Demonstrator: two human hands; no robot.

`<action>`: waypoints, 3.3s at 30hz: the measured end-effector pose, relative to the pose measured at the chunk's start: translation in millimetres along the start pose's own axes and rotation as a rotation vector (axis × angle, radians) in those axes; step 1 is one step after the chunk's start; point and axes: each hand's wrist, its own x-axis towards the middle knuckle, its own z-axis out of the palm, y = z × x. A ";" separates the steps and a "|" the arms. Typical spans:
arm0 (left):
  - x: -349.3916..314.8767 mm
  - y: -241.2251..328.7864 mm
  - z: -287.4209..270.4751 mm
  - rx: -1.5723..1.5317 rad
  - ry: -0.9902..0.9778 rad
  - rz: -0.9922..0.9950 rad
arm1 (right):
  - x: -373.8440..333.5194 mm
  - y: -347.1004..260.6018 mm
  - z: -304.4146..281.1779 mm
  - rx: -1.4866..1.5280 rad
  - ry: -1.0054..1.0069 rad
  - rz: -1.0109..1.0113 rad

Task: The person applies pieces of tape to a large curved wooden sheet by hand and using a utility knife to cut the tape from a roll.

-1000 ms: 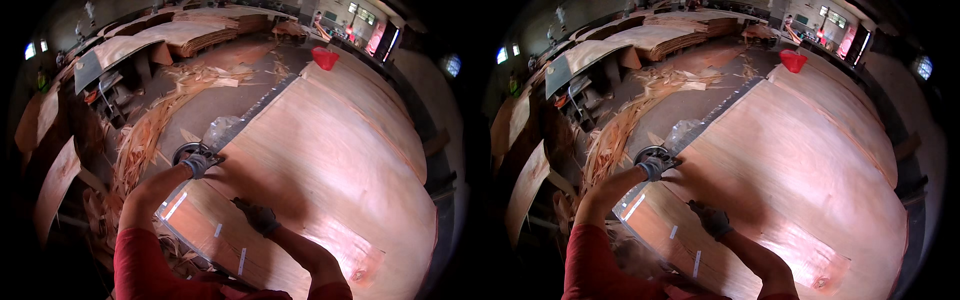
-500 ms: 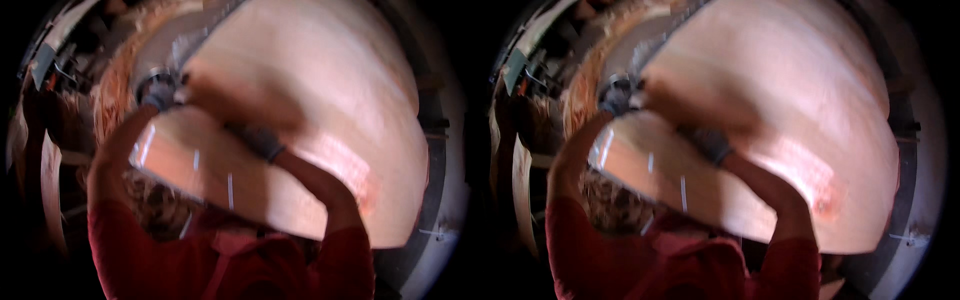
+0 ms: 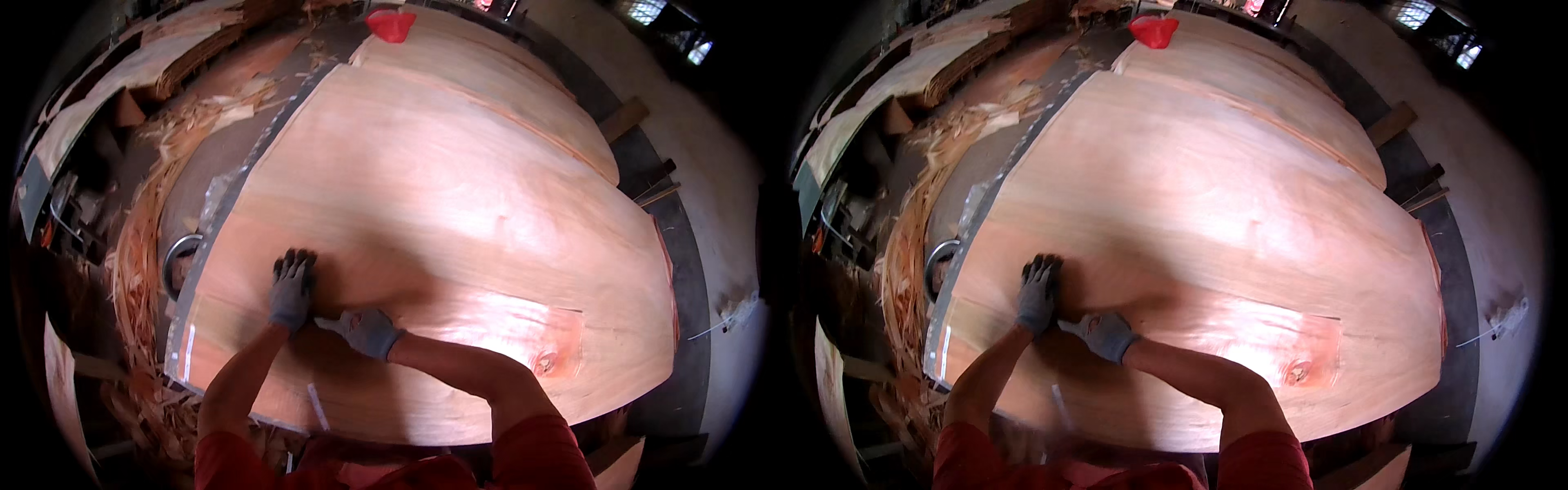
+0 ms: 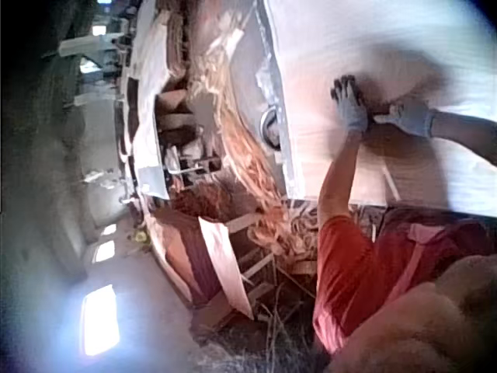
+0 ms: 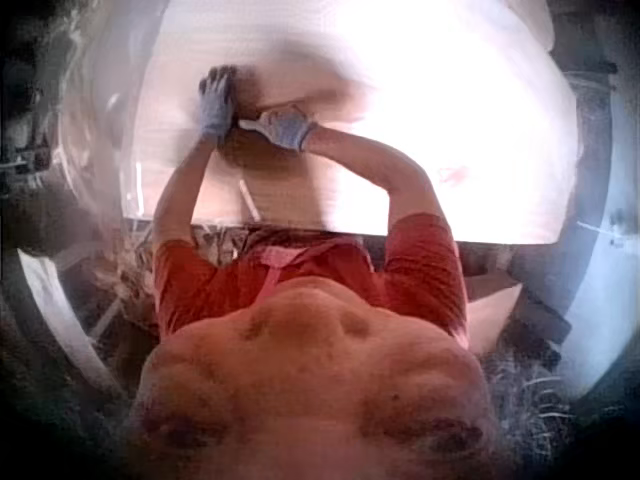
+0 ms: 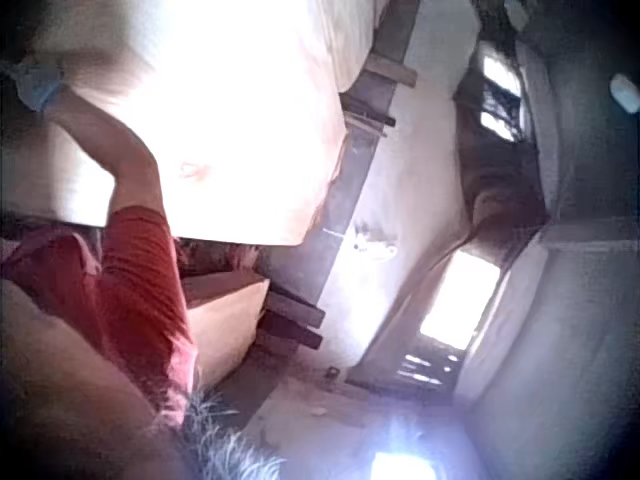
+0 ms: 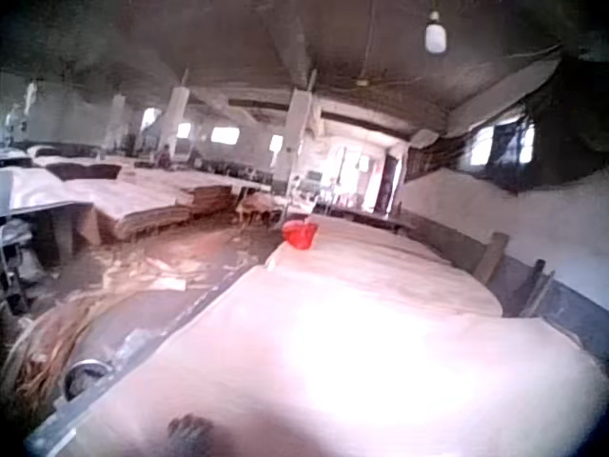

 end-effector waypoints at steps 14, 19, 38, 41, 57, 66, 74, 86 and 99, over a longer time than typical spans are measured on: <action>21.5 96.4 23.0 0.044 0.173 0.146 | -122.3 99.8 19.6 0.150 0.049 0.044; 4.5 115.2 96.8 -0.152 0.158 0.088 | -132.8 102.8 35.3 -0.016 0.244 -0.036; 9.2 152.4 85.6 0.399 0.060 0.118 | -369.2 241.9 18.7 -0.023 0.036 0.035; 9.4 155.2 86.0 0.406 0.033 0.093 | -387.9 250.8 7.7 -0.004 -0.048 0.058; 9.2 151.2 86.1 0.454 0.012 0.080 | -641.1 369.2 -19.6 -0.018 -0.201 0.476; 13.3 156.1 90.1 0.432 0.086 0.066 | -400.5 300.9 -9.3 0.787 0.276 0.765; 12.5 167.9 89.6 0.418 0.098 0.000 | -386.4 319.5 42.2 0.611 0.358 0.685; -28.3 341.9 79.5 0.045 -0.224 0.409 | -400.9 310.3 81.7 0.537 0.641 0.672; -92.5 400.8 96.8 -0.043 -0.026 0.662 | -390.9 316.3 79.9 0.346 0.666 0.506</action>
